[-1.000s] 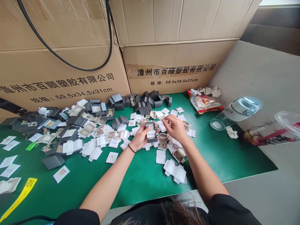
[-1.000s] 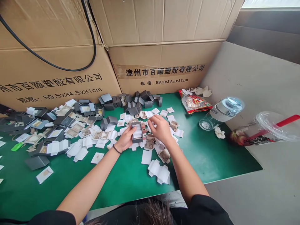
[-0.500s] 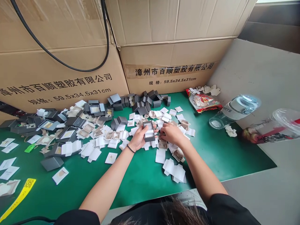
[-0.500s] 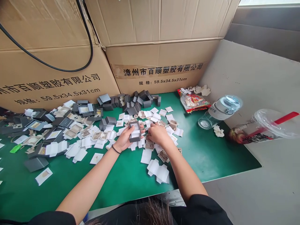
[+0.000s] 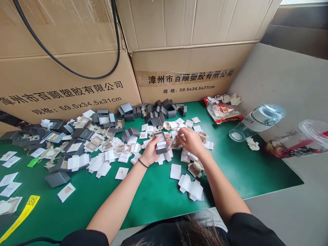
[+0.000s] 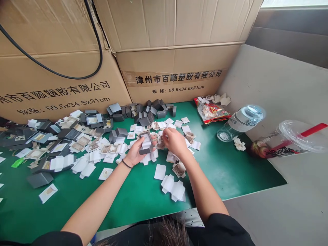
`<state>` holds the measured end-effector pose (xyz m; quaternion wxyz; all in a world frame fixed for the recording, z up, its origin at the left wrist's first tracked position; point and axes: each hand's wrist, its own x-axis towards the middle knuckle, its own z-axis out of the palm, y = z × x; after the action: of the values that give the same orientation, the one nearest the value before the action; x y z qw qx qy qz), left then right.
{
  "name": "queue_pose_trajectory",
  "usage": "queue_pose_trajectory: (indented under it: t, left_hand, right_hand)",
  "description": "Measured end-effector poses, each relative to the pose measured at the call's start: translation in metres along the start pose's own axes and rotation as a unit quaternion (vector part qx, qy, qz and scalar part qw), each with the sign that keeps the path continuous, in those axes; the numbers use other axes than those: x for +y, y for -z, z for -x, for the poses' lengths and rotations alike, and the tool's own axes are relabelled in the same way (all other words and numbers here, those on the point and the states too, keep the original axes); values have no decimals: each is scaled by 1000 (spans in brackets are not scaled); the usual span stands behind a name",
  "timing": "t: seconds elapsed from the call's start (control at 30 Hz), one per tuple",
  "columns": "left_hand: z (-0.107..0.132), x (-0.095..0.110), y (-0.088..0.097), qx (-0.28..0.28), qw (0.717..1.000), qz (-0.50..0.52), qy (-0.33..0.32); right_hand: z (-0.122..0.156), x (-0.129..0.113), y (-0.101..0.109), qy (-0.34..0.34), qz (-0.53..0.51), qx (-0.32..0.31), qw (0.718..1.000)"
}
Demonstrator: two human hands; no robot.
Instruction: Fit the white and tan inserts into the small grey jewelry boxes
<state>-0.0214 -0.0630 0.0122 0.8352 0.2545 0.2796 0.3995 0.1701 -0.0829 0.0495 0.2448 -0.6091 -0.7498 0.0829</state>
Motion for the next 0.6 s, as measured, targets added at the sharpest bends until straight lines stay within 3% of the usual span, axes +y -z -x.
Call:
queue_pose_trajectory:
  t: [0.13,0.3,0.6]
  left_hand:
    - [1,5,4,-1,999,39,22]
    - [2,8,7,-13,997,66,30]
    - [2,8,9,-29,997,38,60]
  right_hand:
    - [-2,3,-1,-7,-66,94,993]
    - [-5,5,-2,-14,-147,164,975]
    - [-4,-7,-3,-20,-265,142,954]
